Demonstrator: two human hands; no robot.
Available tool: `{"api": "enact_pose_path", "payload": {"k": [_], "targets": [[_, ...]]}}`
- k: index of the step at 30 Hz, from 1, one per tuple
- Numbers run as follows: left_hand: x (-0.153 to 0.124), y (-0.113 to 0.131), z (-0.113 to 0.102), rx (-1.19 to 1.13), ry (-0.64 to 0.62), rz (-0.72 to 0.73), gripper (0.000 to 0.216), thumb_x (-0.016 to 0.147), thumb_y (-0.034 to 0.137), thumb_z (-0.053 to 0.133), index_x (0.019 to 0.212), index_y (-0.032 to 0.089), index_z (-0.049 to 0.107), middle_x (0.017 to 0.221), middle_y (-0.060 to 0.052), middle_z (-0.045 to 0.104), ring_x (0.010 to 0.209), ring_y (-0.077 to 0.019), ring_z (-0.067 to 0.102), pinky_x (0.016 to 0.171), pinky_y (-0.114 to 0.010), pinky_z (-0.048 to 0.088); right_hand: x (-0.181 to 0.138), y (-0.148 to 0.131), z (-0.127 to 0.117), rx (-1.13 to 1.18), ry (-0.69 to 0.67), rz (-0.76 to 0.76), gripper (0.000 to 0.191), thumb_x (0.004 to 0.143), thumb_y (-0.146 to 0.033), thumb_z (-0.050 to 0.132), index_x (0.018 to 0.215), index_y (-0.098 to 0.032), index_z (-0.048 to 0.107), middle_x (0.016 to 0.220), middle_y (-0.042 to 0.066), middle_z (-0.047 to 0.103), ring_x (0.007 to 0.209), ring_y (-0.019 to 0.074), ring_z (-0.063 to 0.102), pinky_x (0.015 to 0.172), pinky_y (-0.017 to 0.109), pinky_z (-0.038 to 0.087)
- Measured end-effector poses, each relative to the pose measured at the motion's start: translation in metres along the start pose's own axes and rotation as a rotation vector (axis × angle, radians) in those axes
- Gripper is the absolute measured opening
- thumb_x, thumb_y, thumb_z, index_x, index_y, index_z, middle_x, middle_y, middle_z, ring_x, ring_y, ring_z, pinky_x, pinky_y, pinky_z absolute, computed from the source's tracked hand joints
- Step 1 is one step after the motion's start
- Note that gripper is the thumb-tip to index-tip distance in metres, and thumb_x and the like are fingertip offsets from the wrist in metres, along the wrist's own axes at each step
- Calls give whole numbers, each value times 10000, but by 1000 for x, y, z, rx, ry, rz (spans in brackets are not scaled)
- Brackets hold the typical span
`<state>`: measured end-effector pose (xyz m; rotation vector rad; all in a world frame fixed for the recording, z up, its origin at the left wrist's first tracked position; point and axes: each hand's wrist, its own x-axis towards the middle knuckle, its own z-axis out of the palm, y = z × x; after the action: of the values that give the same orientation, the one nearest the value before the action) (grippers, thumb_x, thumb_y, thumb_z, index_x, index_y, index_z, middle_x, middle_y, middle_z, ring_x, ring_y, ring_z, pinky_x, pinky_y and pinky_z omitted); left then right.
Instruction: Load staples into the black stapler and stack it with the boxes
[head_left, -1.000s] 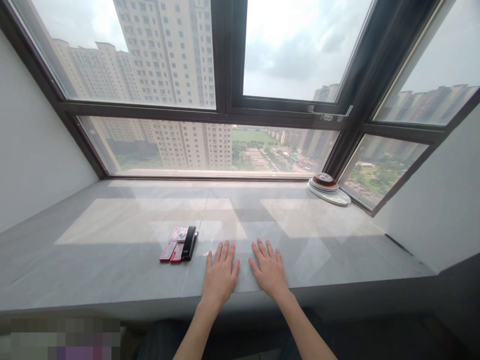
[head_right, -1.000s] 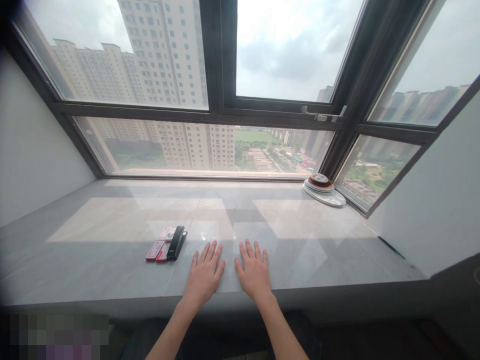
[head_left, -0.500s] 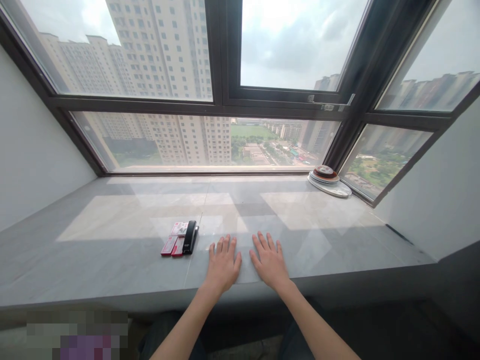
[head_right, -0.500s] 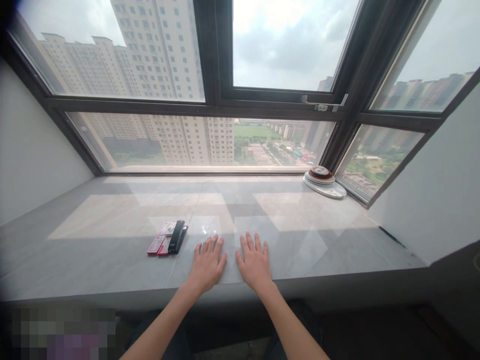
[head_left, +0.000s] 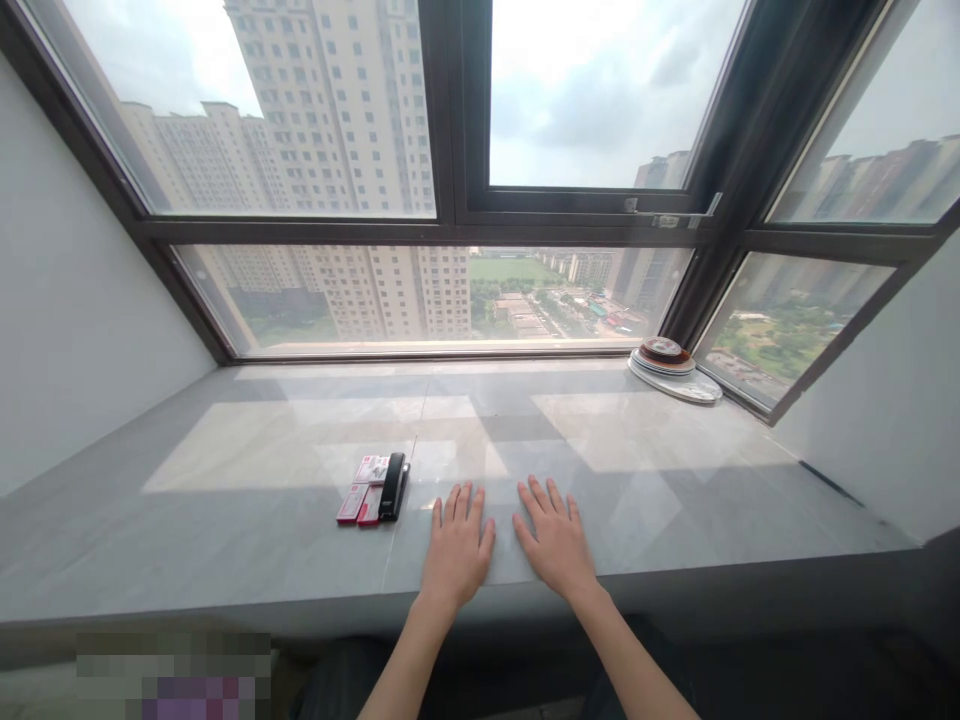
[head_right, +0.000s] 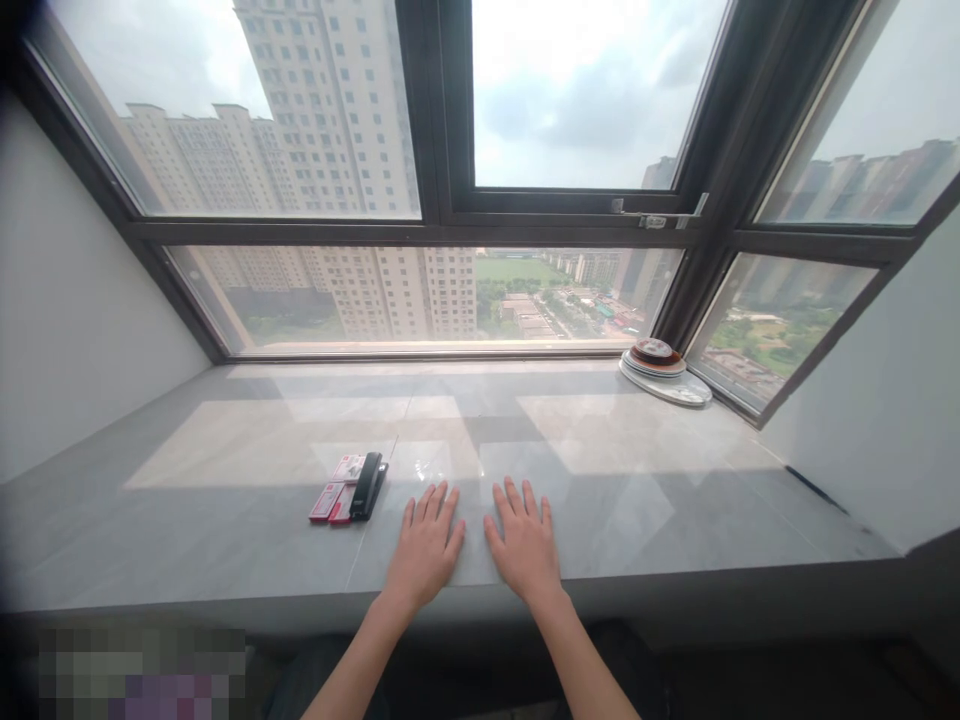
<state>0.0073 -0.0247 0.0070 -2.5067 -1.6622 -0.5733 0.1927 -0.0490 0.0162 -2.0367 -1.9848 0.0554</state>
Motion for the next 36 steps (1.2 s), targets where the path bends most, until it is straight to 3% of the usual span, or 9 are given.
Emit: {"api": "enact_pose_path", "payload": {"k": [12, 23, 36], "targets": [[0, -2, 9, 25, -2, -20, 580, 1028, 403, 351, 1582, 234, 330, 1673, -77, 233, 1556, -296, 155, 1240, -574, 150, 0, 3, 4, -9, -2, -21, 571, 1030, -489, 342, 1584, -347, 341, 1671, -21, 244, 1554, 283, 124, 1228, 524, 87], [-1, -2, 11, 24, -25, -27, 579, 1025, 409, 343, 1581, 246, 336, 1671, -69, 236, 1554, -294, 166, 1239, -578, 157, -1, 5, 9, 23, 43, -33, 565, 1028, -484, 346, 1573, -339, 367, 1659, -13, 278, 1551, 282, 138, 1225, 528, 98], [-3, -5, 12, 21, -30, -28, 588, 1034, 490, 321, 1572, 257, 358, 1663, -66, 267, 1548, -284, 188, 1249, -551, 141, -3, 8, 8, -6, -4, -24, 569, 1034, -494, 324, 1582, -343, 343, 1666, -27, 261, 1550, 271, 135, 1228, 501, 95]]}}
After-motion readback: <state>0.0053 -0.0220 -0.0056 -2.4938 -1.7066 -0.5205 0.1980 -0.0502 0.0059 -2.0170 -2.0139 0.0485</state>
